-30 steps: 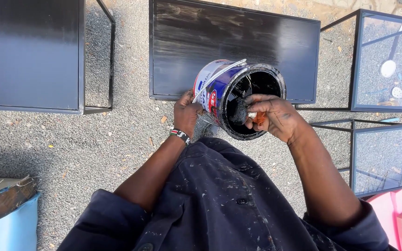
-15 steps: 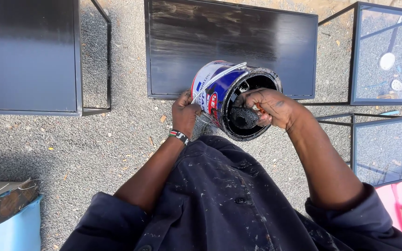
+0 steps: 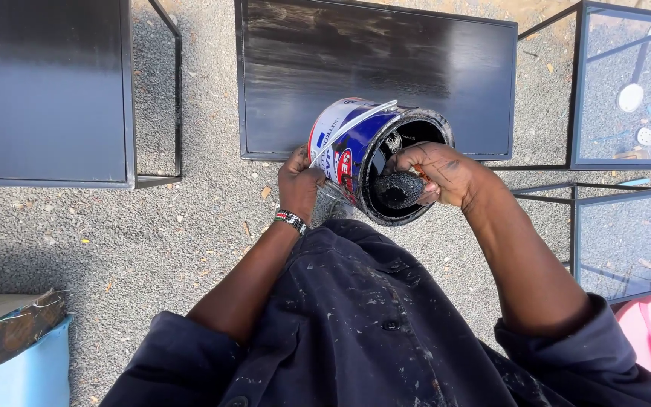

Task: The person paints a black metal cabinet with black paint using a sponge. They repeatedly dip the sponge into a paint can and apply the paint to the cabinet's surface. The person also moves around the workspace and briefly handles a white cloth.

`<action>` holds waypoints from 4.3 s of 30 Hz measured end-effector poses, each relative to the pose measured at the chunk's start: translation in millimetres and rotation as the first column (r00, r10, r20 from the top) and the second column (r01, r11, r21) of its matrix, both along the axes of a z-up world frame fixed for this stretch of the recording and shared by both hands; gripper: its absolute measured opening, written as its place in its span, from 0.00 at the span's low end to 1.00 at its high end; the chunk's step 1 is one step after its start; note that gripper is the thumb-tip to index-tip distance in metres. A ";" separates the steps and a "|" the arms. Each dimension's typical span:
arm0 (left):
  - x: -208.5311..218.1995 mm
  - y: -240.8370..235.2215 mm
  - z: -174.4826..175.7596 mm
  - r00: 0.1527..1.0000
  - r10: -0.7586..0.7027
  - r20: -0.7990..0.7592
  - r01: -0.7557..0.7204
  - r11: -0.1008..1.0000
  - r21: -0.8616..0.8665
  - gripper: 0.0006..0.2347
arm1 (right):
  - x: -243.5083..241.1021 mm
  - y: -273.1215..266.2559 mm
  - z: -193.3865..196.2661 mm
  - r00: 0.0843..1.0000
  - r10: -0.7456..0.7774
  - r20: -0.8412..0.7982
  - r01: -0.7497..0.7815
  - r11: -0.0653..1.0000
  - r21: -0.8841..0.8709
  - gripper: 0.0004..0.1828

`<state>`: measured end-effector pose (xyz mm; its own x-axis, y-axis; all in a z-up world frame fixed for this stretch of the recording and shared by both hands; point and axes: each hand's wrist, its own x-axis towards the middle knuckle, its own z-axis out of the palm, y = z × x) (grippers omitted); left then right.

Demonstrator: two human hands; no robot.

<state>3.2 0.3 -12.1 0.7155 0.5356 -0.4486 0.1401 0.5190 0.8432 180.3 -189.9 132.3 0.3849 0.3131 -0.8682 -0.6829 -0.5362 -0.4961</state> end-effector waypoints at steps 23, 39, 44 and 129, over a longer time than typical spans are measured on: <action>-5.4 -6.1 -9.7 0.999 0.032 -0.035 -0.035 0.996 -0.084 0.34 | -14.4 18.4 19.6 0.999 -0.005 0.041 0.007 0.999 -0.049 0.11; -9.7 -9.8 0.3 0.997 0.051 -0.055 -0.055 0.994 -0.089 0.33 | -0.6 -9.3 -48.6 0.996 -0.092 -0.022 0.093 0.995 0.025 0.11; -9.2 -12.5 -56.0 0.996 0.041 -0.078 -0.047 0.996 -0.077 0.33 | -7.0 -10.9 -24.5 0.979 -0.171 -0.115 0.180 0.981 0.075 0.15; 250.5 55.1 -227.0 0.984 -0.175 -0.019 0.176 0.970 0.170 0.12 | 307.2 -25.4 -505.8 0.467 0.393 0.792 0.382 0.718 -0.582 0.16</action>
